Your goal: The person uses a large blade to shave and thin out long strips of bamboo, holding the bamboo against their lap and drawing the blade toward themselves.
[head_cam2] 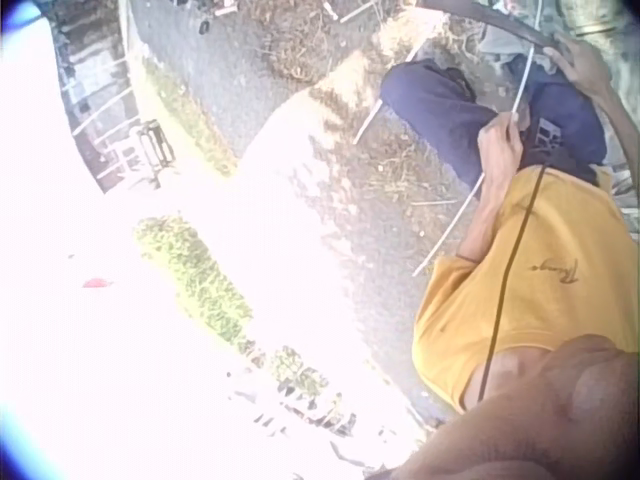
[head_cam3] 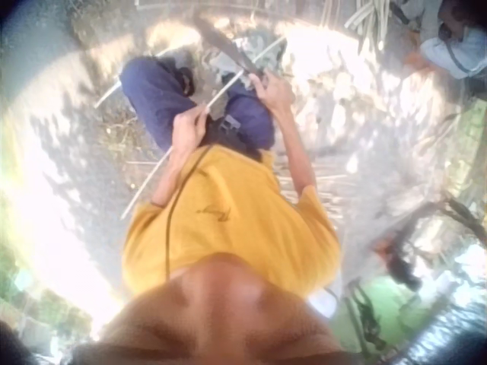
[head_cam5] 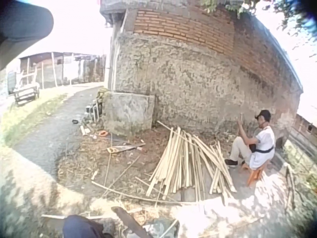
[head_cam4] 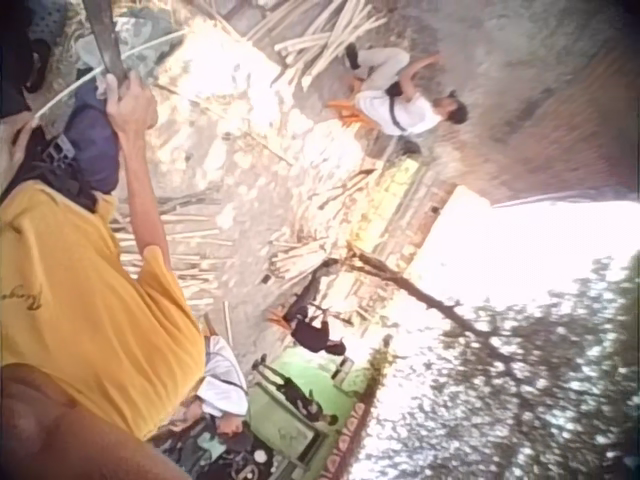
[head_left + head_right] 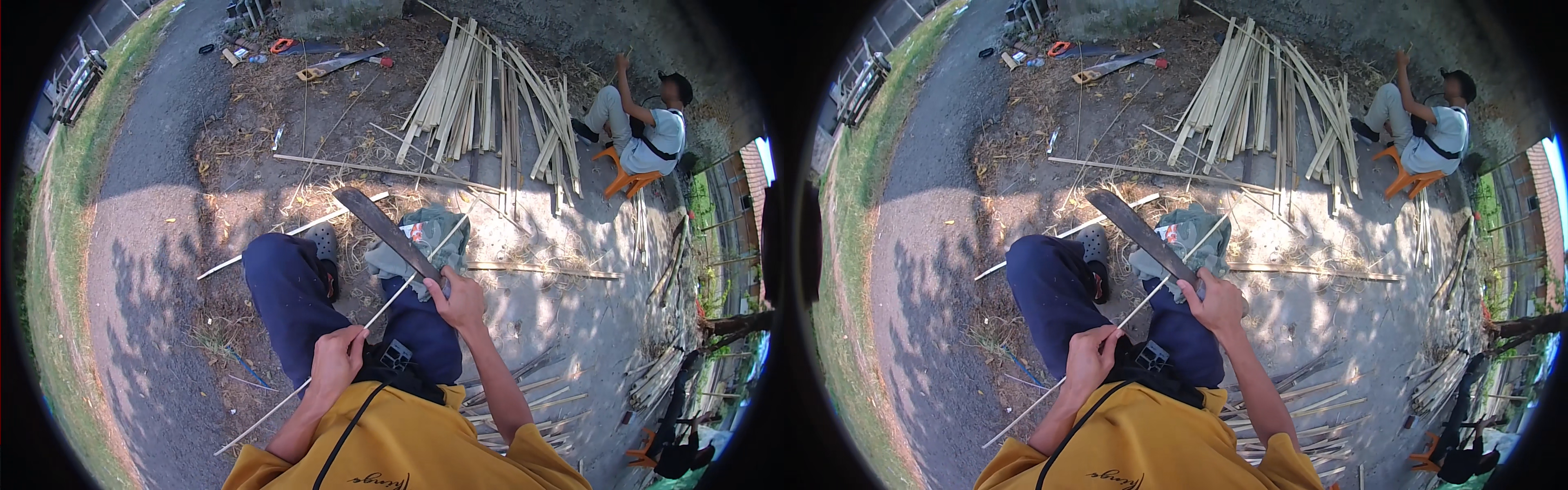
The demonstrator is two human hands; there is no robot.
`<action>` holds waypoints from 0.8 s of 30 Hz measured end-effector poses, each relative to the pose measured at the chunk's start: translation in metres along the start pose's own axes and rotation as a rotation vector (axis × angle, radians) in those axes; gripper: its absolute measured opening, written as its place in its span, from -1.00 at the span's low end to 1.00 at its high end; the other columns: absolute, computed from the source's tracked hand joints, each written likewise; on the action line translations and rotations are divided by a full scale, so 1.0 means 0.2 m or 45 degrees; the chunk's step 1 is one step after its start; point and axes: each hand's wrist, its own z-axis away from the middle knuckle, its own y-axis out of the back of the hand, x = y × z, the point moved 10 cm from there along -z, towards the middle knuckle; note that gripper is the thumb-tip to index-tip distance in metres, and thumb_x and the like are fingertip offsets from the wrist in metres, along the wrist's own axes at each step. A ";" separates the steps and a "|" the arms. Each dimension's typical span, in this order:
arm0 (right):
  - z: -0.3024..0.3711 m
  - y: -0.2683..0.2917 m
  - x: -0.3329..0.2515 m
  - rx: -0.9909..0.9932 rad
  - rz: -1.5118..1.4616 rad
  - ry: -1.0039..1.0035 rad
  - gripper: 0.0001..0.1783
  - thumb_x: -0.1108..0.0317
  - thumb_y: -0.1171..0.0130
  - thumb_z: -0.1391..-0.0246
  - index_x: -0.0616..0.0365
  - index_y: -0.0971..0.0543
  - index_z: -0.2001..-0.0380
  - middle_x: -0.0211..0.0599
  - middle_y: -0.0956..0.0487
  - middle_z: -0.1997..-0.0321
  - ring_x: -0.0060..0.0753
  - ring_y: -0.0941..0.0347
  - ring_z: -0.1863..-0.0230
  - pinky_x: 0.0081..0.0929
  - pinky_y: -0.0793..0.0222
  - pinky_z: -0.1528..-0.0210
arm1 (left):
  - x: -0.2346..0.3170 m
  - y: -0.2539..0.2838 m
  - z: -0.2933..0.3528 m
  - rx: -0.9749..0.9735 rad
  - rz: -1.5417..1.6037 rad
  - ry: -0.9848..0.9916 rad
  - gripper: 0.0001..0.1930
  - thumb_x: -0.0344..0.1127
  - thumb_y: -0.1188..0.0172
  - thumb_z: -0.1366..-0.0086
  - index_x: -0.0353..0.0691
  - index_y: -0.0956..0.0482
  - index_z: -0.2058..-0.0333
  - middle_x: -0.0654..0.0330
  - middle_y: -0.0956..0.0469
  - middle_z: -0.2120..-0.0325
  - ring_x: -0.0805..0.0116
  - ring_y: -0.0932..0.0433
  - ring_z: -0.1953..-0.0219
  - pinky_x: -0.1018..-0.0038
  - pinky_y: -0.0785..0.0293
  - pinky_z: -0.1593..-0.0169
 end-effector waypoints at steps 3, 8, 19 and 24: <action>0.01 -0.01 -0.05 0.040 -0.060 0.061 -0.42 -0.26 -0.19 -0.24 0.12 -0.60 0.31 0.06 -0.61 0.57 0.25 -0.61 0.46 0.05 -0.46 0.43 | 0.01 0.07 0.07 0.004 -0.022 0.025 -0.90 -0.48 -0.26 -0.34 -0.38 -0.72 0.26 -0.09 -0.65 0.49 0.07 -0.56 0.59 0.31 -0.42 0.45; 0.02 0.00 -0.03 0.038 -0.061 0.004 -0.43 -0.25 -0.18 -0.25 0.13 -0.62 0.29 0.12 -0.60 0.57 0.27 -0.60 0.45 0.07 -0.46 0.41 | 0.01 0.24 0.23 0.014 -0.070 0.038 -0.90 -0.48 -0.27 -0.33 -0.38 -0.72 0.27 -0.08 -0.65 0.49 0.06 -0.60 0.57 0.33 -0.46 0.43; 0.02 -0.02 -0.02 0.079 -0.147 -0.076 -0.42 -0.26 -0.14 -0.28 0.13 -0.64 0.27 0.10 -0.58 0.60 0.27 -0.60 0.45 0.06 -0.45 0.37 | -0.12 0.42 0.41 -0.150 -0.219 0.256 -0.86 -0.37 -0.30 -0.34 -0.34 -0.69 0.25 -0.08 -0.63 0.51 -0.06 -0.65 0.48 0.20 -0.53 0.36; 0.03 0.00 -0.03 0.142 -0.162 -0.027 -0.41 -0.26 -0.13 -0.29 0.13 -0.64 0.26 0.07 -0.60 0.58 0.25 -0.60 0.46 0.05 -0.44 0.37 | -0.06 0.40 0.32 -0.171 -0.343 0.234 -0.70 -0.24 -0.32 -0.37 -0.34 -0.62 0.07 -0.03 -0.64 0.32 0.05 -0.65 0.36 0.22 -0.55 0.22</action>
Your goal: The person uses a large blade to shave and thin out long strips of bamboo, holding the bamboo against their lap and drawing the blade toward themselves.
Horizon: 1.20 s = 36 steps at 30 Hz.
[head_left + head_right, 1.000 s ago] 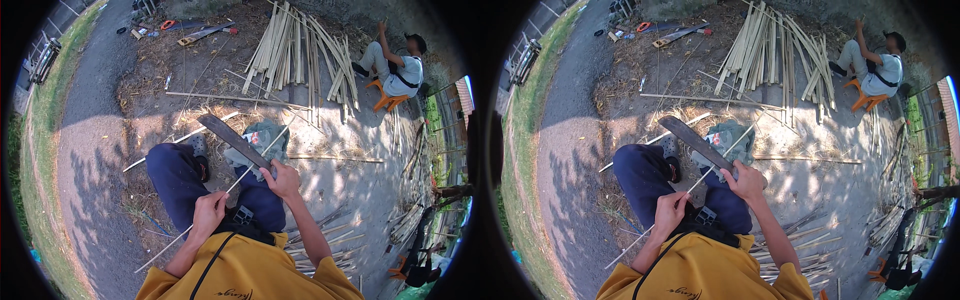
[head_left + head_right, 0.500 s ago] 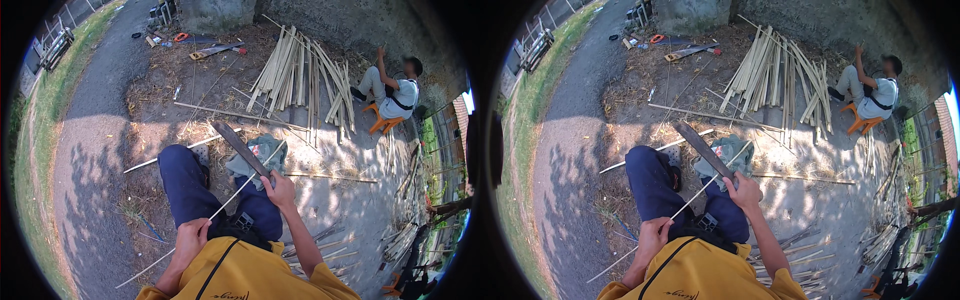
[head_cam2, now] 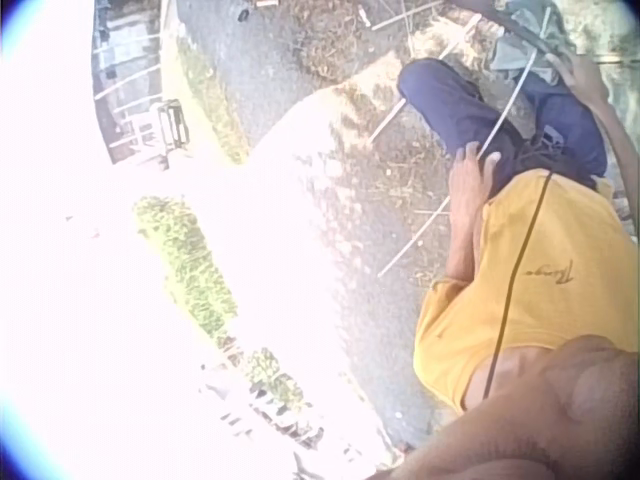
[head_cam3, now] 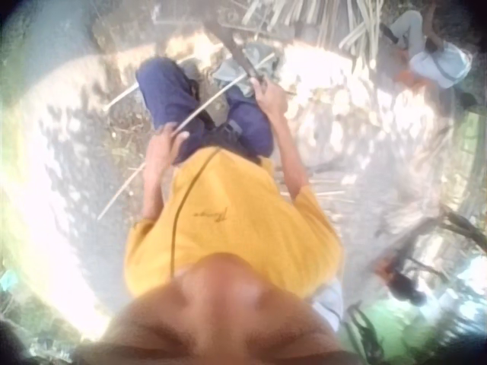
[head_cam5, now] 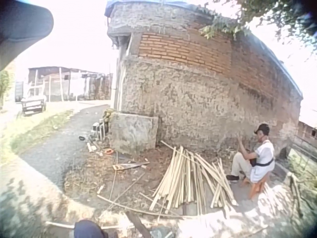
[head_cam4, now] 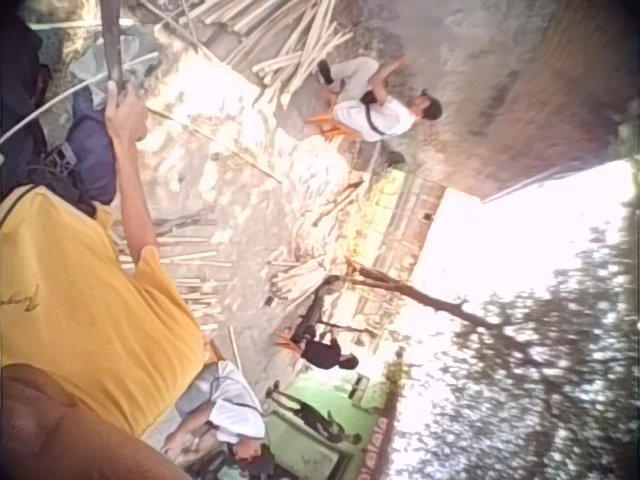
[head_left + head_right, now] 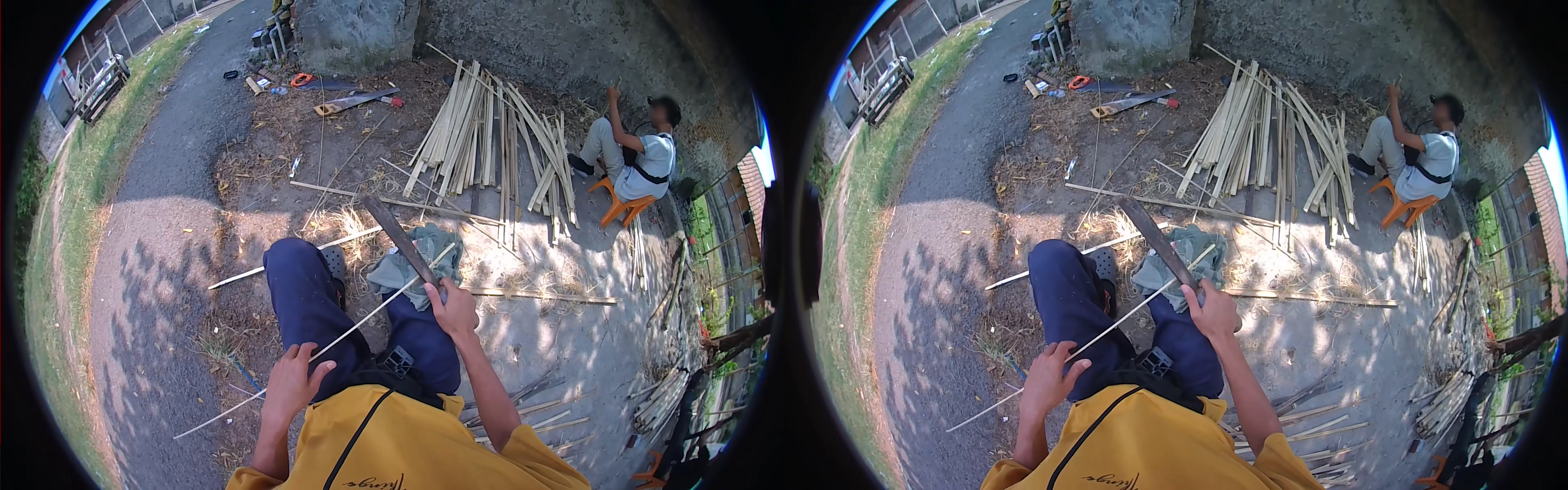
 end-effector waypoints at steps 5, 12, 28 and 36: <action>0.02 0.01 0.02 -0.044 0.046 -0.039 -0.43 -0.23 -0.15 -0.30 0.14 -0.64 0.24 0.05 -0.61 0.56 0.22 -0.61 0.45 0.04 -0.45 0.36 | 0.35 -0.06 -0.29 0.202 -0.159 -0.340 -0.55 -0.11 -0.31 -0.39 -0.30 -0.53 -0.09 -0.04 -0.52 0.07 -0.04 -0.54 -0.05 0.17 -0.48 -0.09; 0.05 0.02 0.08 -0.091 -0.071 -0.081 -0.48 -0.16 -0.18 -0.30 0.15 -0.63 0.23 0.04 -0.60 0.55 0.23 -0.61 0.43 0.02 -0.44 0.36 | 0.38 -0.61 -0.74 -0.221 0.215 -0.444 -0.74 -0.26 -0.16 -0.48 -0.35 -0.62 0.06 0.04 -0.63 0.39 0.15 -0.63 0.35 0.25 -0.53 0.19; -0.01 0.08 -0.01 -0.265 0.231 0.003 -0.42 -0.22 -0.18 -0.27 0.19 -0.53 0.30 0.05 -0.64 0.52 0.17 -0.65 0.44 0.00 -0.51 0.37 | 0.44 -0.82 -0.91 -0.330 0.617 -0.298 -0.72 -0.32 -0.03 -0.54 -0.38 -0.67 0.19 0.08 -0.58 0.55 0.27 -0.55 0.48 0.31 -0.47 0.29; -0.05 0.03 0.02 -0.333 0.185 -0.072 -0.28 -0.38 -0.18 -0.19 0.19 -0.60 0.29 0.05 -0.61 0.57 0.22 -0.63 0.44 0.05 -0.48 0.38 | 0.40 -0.82 -0.92 -0.225 0.648 -0.263 -0.72 -0.32 -0.05 -0.53 -0.41 -0.66 0.22 0.00 -0.60 0.52 0.21 -0.58 0.45 0.27 -0.47 0.28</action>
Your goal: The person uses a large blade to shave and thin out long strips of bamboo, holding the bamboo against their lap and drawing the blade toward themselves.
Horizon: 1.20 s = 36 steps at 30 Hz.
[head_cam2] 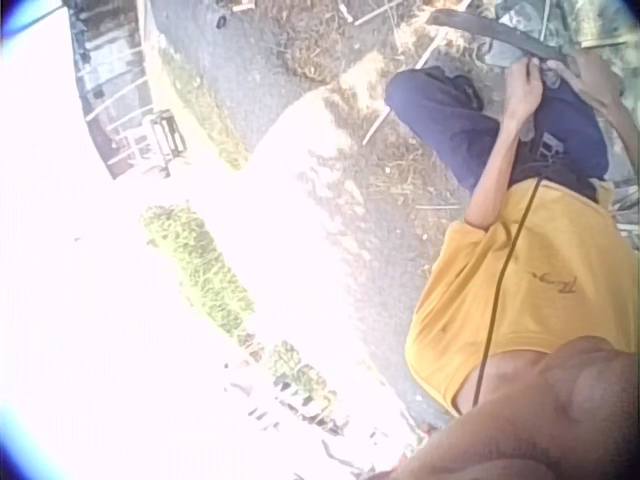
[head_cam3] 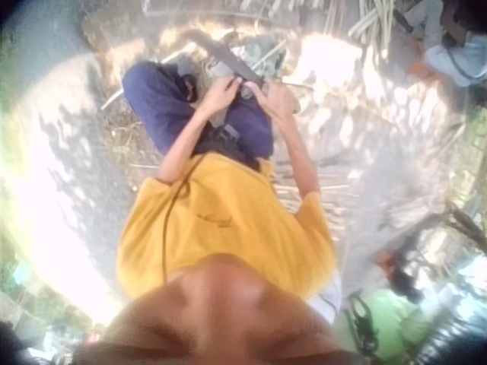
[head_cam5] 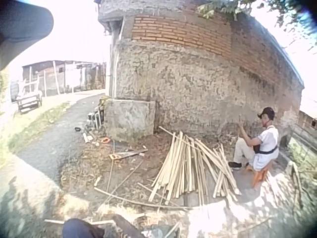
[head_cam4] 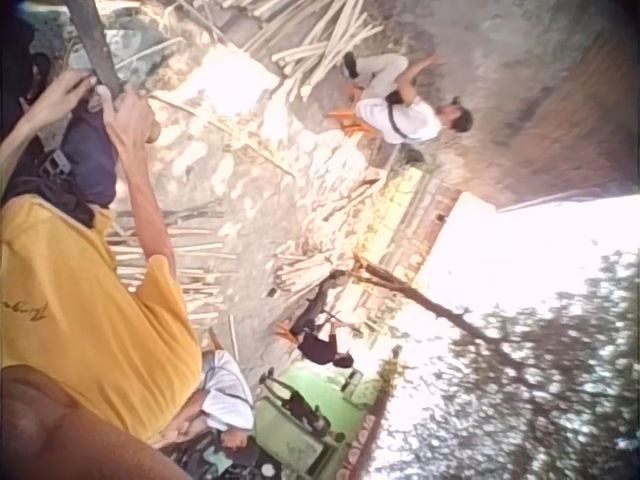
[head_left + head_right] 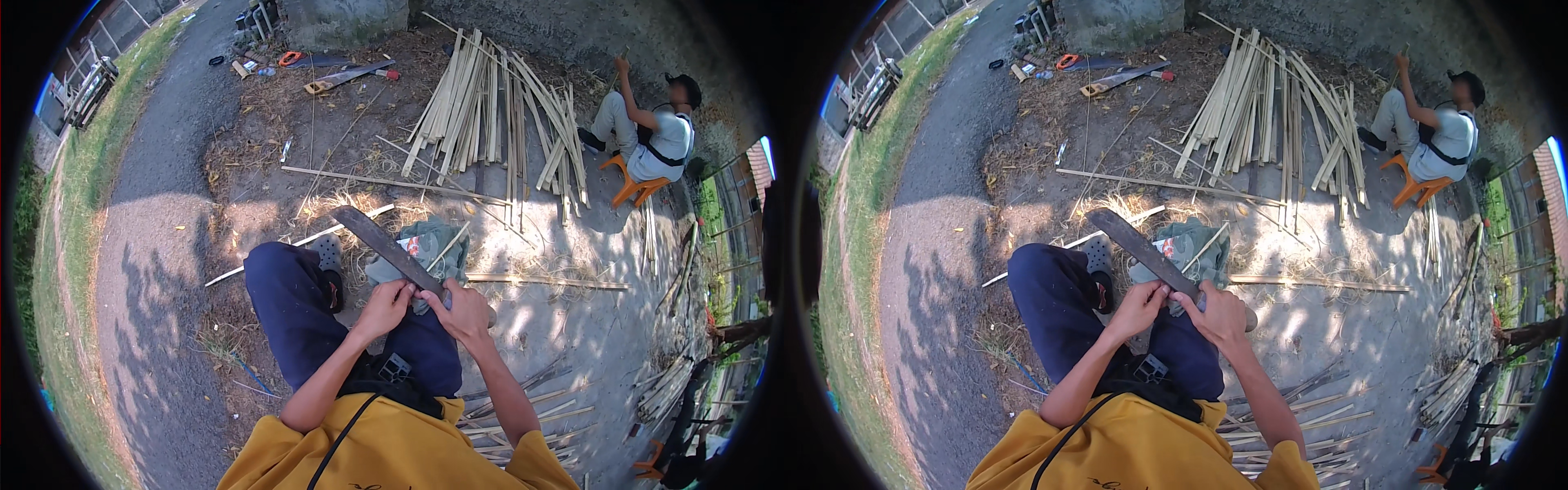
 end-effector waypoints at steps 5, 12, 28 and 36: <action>-0.03 -0.02 0.02 0.010 -0.019 -0.001 -0.25 -0.42 -0.17 -0.18 0.20 -0.64 0.31 0.09 -0.61 0.59 0.23 -0.64 0.45 0.04 -0.50 0.39 | -0.01 -0.01 -0.02 -0.025 0.049 0.047 -0.71 -0.31 -0.04 -0.54 -0.43 -0.64 0.25 -0.04 -0.61 0.50 0.18 -0.59 0.45 0.26 -0.46 0.28; -0.03 -0.04 0.04 0.088 -0.083 0.040 -0.32 -0.37 -0.22 -0.17 0.16 -0.65 0.34 0.03 -0.54 0.67 0.20 -0.59 0.53 0.01 -0.45 0.46 | 0.04 -0.01 -0.02 0.023 0.035 -0.017 -0.76 -0.39 -0.02 -0.49 -0.43 -0.61 0.27 -0.11 -0.62 0.45 -0.04 -0.61 0.39 0.20 -0.48 0.22; -0.05 -0.07 -0.04 0.060 -0.070 0.132 -0.31 -0.36 -0.15 -0.22 0.15 -0.64 0.38 0.11 -0.57 0.63 0.29 -0.60 0.48 0.10 -0.47 0.41 | 0.09 0.08 0.04 0.227 -0.088 -0.085 -0.82 -0.43 -0.09 -0.42 -0.44 -0.61 0.30 -0.18 -0.62 0.47 -0.22 -0.62 0.42 0.13 -0.47 0.31; -0.05 -0.11 -0.03 0.069 -0.150 0.008 -0.35 -0.30 -0.16 -0.25 0.17 -0.66 0.34 0.14 -0.58 0.60 0.33 -0.60 0.42 0.10 -0.47 0.36 | 0.10 0.09 0.06 0.273 -0.121 -0.113 -0.82 -0.45 -0.09 -0.43 -0.44 -0.62 0.29 -0.20 -0.62 0.48 -0.21 -0.66 0.37 0.14 -0.51 0.29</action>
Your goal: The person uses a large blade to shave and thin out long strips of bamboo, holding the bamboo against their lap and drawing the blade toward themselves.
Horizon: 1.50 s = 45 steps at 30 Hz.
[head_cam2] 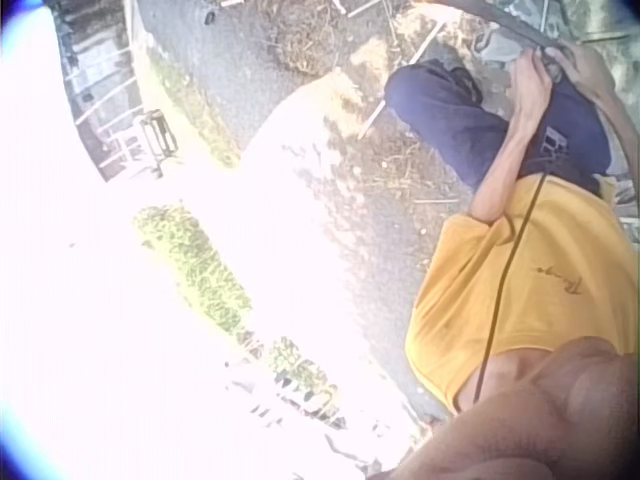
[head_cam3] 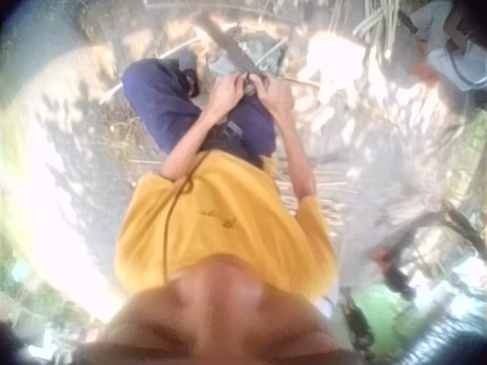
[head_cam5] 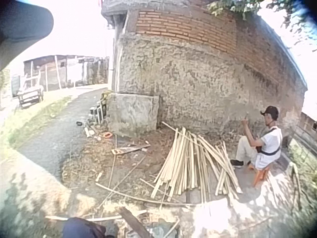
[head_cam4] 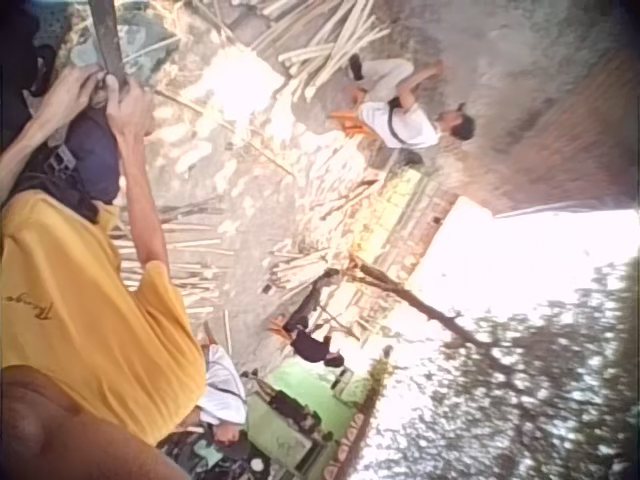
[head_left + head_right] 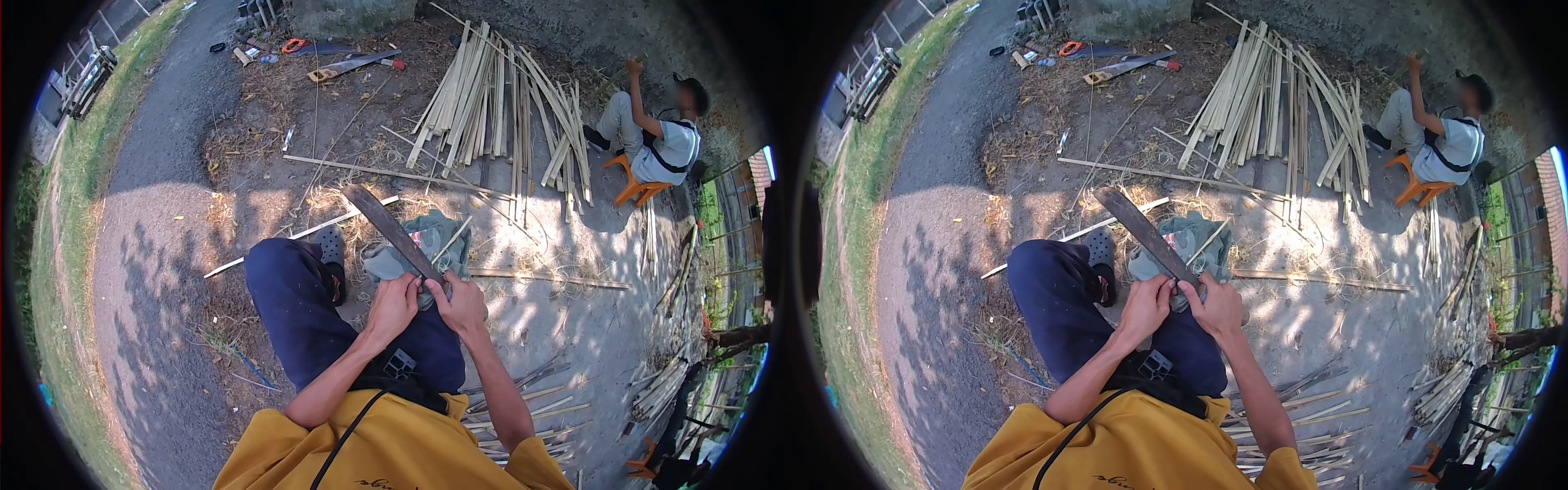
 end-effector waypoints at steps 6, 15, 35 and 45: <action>0.01 0.04 0.00 0.005 0.025 0.058 -0.37 -0.27 -0.17 -0.25 0.18 -0.66 0.32 0.18 -0.58 0.59 0.34 -0.59 0.43 0.09 -0.46 0.39 | 0.05 0.01 0.03 -0.052 0.006 -0.021 -0.83 -0.45 -0.11 -0.42 -0.43 -0.61 0.30 -0.22 -0.62 0.47 -0.27 -0.64 0.35 0.12 -0.53 0.27; 0.04 0.03 0.04 0.070 0.039 -0.055 -0.35 -0.32 -0.15 -0.25 0.15 -0.68 0.30 0.19 -0.59 0.57 0.36 -0.60 0.42 0.10 -0.48 0.37 | 0.01 0.08 0.08 -0.059 -0.009 0.028 -0.83 -0.44 -0.13 -0.41 -0.42 -0.61 0.33 -0.20 -0.60 0.50 -0.25 -0.62 0.41 0.11 -0.49 0.31; 0.04 0.05 0.04 0.099 -0.101 -0.005 -0.30 -0.33 -0.14 -0.25 0.22 -0.69 0.33 0.15 -0.59 0.61 0.33 -0.61 0.44 0.05 -0.50 0.37 | 0.12 0.14 0.18 0.036 -0.115 -0.198 -0.84 -0.48 -0.12 -0.42 -0.41 -0.60 0.35 -0.09 -0.51 0.65 0.06 -0.53 0.67 0.27 -0.36 0.49; 0.04 0.04 -0.06 0.082 0.087 0.042 -0.32 -0.35 -0.14 -0.24 0.17 -0.67 0.31 0.17 -0.58 0.62 0.36 -0.61 0.45 0.09 -0.50 0.39 | 0.10 0.14 0.15 0.042 -0.157 -0.136 -0.86 -0.51 -0.10 -0.40 -0.40 -0.59 0.36 -0.11 -0.53 0.62 0.02 -0.56 0.63 0.26 -0.39 0.47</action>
